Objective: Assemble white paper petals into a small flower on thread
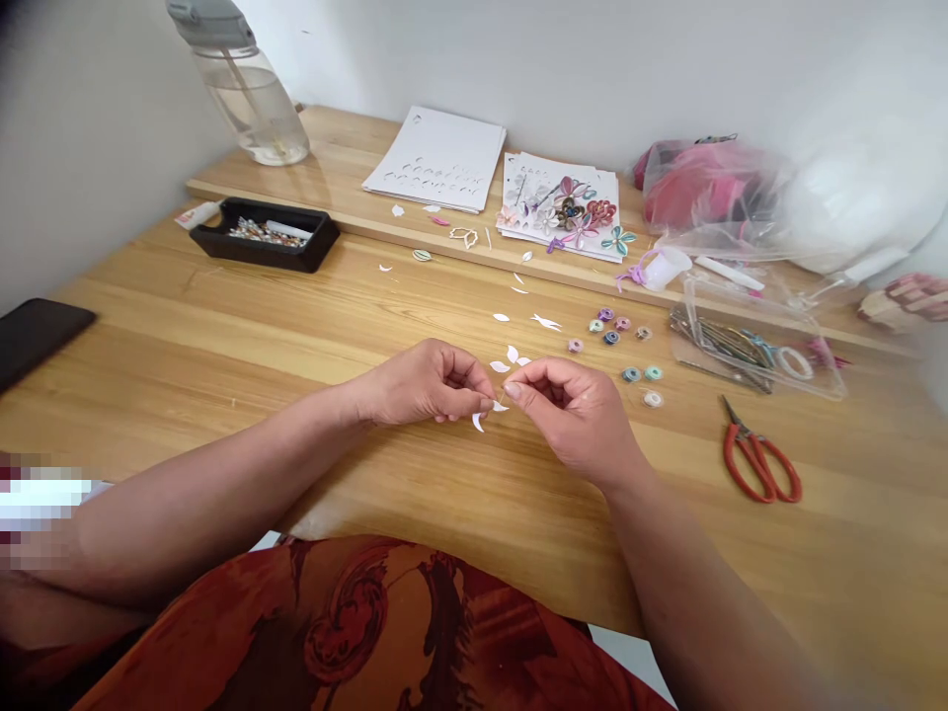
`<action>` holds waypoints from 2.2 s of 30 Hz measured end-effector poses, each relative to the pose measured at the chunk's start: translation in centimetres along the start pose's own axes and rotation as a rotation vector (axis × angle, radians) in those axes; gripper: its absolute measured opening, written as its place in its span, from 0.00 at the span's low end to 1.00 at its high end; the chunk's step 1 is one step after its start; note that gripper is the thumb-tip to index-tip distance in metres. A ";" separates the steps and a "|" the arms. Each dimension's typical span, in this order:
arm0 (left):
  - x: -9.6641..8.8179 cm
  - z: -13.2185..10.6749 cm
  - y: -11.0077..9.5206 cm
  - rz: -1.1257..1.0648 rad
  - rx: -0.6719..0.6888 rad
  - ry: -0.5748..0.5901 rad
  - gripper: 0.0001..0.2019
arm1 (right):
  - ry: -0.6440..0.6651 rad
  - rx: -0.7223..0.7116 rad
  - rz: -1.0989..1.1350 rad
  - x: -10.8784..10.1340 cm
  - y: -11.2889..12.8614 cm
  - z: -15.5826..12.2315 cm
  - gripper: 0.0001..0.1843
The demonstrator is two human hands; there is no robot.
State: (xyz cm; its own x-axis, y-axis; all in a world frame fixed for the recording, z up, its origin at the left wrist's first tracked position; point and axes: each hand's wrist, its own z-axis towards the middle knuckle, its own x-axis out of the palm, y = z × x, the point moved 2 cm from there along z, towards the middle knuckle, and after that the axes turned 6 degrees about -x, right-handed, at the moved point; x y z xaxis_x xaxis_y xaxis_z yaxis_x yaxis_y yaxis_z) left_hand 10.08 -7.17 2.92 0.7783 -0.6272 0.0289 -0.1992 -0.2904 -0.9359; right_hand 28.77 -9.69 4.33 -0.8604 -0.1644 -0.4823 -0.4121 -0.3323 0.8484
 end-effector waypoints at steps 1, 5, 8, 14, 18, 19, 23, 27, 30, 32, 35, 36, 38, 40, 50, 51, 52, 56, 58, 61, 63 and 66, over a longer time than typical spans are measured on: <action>0.1 -0.1 -0.1 -0.025 -0.008 0.006 0.04 | 0.012 0.032 0.050 0.0 -0.2 0.1 0.09; 0.1 0.0 -0.3 -0.130 -0.003 -0.037 0.06 | 0.059 0.117 0.163 0.1 -1.0 0.2 0.13; 0.0 0.3 -0.1 -0.226 0.017 -0.106 0.08 | 0.096 0.149 0.195 0.5 -1.1 0.0 0.13; -0.4 0.7 0.3 -0.244 0.059 -0.277 0.07 | 0.065 0.062 0.038 1.1 0.2 -0.4 0.10; -0.5 0.7 0.5 -0.072 0.080 -0.304 0.06 | 0.007 -0.104 -0.213 1.2 1.2 -0.9 0.05; -0.5 0.7 0.5 -0.022 0.088 -0.302 0.06 | -0.006 -0.150 -0.257 1.2 1.4 -1.0 0.04; -0.3 0.6 0.5 0.124 0.113 -0.237 0.06 | -0.054 -0.248 -0.338 0.8 1.7 -1.0 0.03; -0.1 0.3 0.4 0.168 0.083 -0.141 0.05 | -0.070 -0.206 -0.308 0.4 1.4 -0.8 0.03; 0.0 0.1 0.2 0.123 0.051 -0.060 0.05 | -0.048 -0.141 -0.210 0.3 0.9 -0.5 0.03; 0.1 0.0 0.1 0.060 0.024 -0.011 0.05 | -0.028 -0.085 -0.112 0.2 0.4 -0.2 0.05; 0.2 -0.1 -0.2 -0.021 -0.006 0.006 0.04 | -0.014 0.013 0.028 0.0 -0.3 0.2 0.07; 0.2 -0.2 -0.3 -0.038 -0.009 0.004 0.04 | -0.007 0.055 0.072 0.0 -0.5 0.3 0.08; 0.2 -0.2 -0.4 -0.064 -0.006 -0.002 0.05 | 0.016 0.133 0.159 0.1 -1.1 0.4 0.10; 0.2 -0.1 -0.4 -0.105 0.005 -0.019 0.06 | 0.055 0.181 0.226 0.3 -1.4 0.2 0.12; -0.3 0.9 0.4 -0.247 0.071 -0.263 0.08 | 0.099 0.038 -0.040 1.4 0.0 -0.8 0.09; -0.3 0.9 0.4 -0.225 0.074 -0.272 0.07 | 0.083 -0.001 -0.092 1.4 0.2 -0.9 0.07; -0.3 0.9 0.5 -0.197 0.076 -0.279 0.07 | 0.063 -0.050 -0.145 1.5 0.4 -1.0 0.05; -0.3 0.8 0.6 -0.094 0.070 -0.283 0.05 | 0.020 -0.245 -0.294 1.4 1.2 -1.2 0.05; -0.3 0.8 0.6 -0.057 0.060 -0.271 0.06 | 0.023 -0.282 -0.317 1.2 1.5 -1.2 0.05; -0.3 0.7 0.5 0.006 0.061 -0.239 0.06 | 0.016 -0.287 -0.332 0.9 1.8 -1.1 0.05; -0.2 0.5 0.5 0.054 0.067 -0.203 0.06 | 0.003 -0.282 -0.337 0.8 1.9 -1.0 0.04; -0.1 0.4 0.5 0.105 0.061 -0.140 0.05 | -0.026 -0.247 -0.321 0.5 1.8 -0.9 0.03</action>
State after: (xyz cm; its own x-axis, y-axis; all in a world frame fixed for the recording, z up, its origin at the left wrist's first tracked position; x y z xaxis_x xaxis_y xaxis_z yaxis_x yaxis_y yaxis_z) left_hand 10.11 -6.97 2.33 0.8314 -0.5435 -0.1156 -0.2508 -0.1814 -0.9509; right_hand 27.87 -11.23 5.40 -0.7085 0.0060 -0.7057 -0.5790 -0.5766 0.5764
